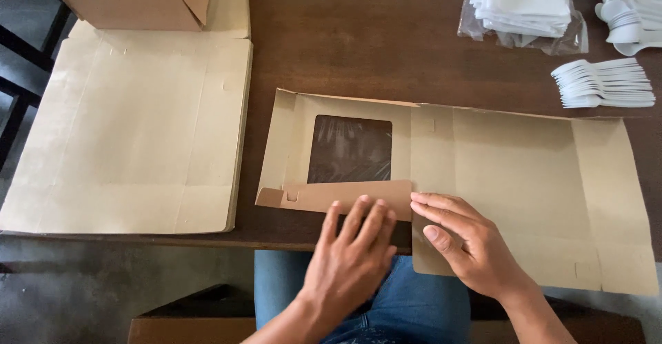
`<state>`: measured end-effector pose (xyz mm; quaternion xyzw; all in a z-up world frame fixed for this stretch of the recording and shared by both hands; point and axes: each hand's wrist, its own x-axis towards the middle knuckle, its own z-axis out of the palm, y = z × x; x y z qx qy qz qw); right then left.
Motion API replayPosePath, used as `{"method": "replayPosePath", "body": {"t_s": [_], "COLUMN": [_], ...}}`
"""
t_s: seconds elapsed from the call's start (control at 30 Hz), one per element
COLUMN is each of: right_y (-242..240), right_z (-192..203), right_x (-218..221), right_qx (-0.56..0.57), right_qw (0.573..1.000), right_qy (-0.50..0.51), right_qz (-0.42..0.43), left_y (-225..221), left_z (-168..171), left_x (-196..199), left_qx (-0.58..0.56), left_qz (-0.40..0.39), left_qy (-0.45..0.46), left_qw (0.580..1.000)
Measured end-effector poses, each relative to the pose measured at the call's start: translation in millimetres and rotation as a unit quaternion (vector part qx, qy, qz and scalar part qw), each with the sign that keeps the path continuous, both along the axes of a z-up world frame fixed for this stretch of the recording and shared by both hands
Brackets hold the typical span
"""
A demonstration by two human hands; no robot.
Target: The person folds and presses the flaps of a flat-packed cardboard box with a clear window, working on a wooden table. They fold each side panel and tab in sequence, pressing the creases to form the box shape.
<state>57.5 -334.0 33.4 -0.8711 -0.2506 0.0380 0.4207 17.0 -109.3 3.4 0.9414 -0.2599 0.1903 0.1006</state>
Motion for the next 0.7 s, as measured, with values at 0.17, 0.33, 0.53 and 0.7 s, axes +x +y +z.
{"method": "replayPosePath", "body": {"t_s": [0.17,0.33,0.53,0.7], "right_y": [0.6,0.2,0.9,0.8], "right_z": [-1.4,-3.1,-3.6,-3.9], "right_x": [-0.9,-1.4,-1.5,-1.5], "right_qx": [-0.007,-0.010,-0.012,-0.014], "right_qw": [1.000,1.000,1.000,1.000], "right_qy": [-0.008,-0.007,-0.021,-0.027], "right_qz": [0.001,-0.003,-0.001,0.003], "left_y": [26.2,51.7,74.3,88.2], "left_z": [-6.7,0.1,0.3,-1.2], "left_x": [-6.0,-10.0,-16.5,-20.5], "left_qx": [0.046,0.093,0.176,0.177], "left_qz": [0.029,0.073,0.137,0.182], "left_qy": [-0.003,-0.021,-0.059,-0.078], "left_qw": [0.999,0.993,0.973,0.964]}}
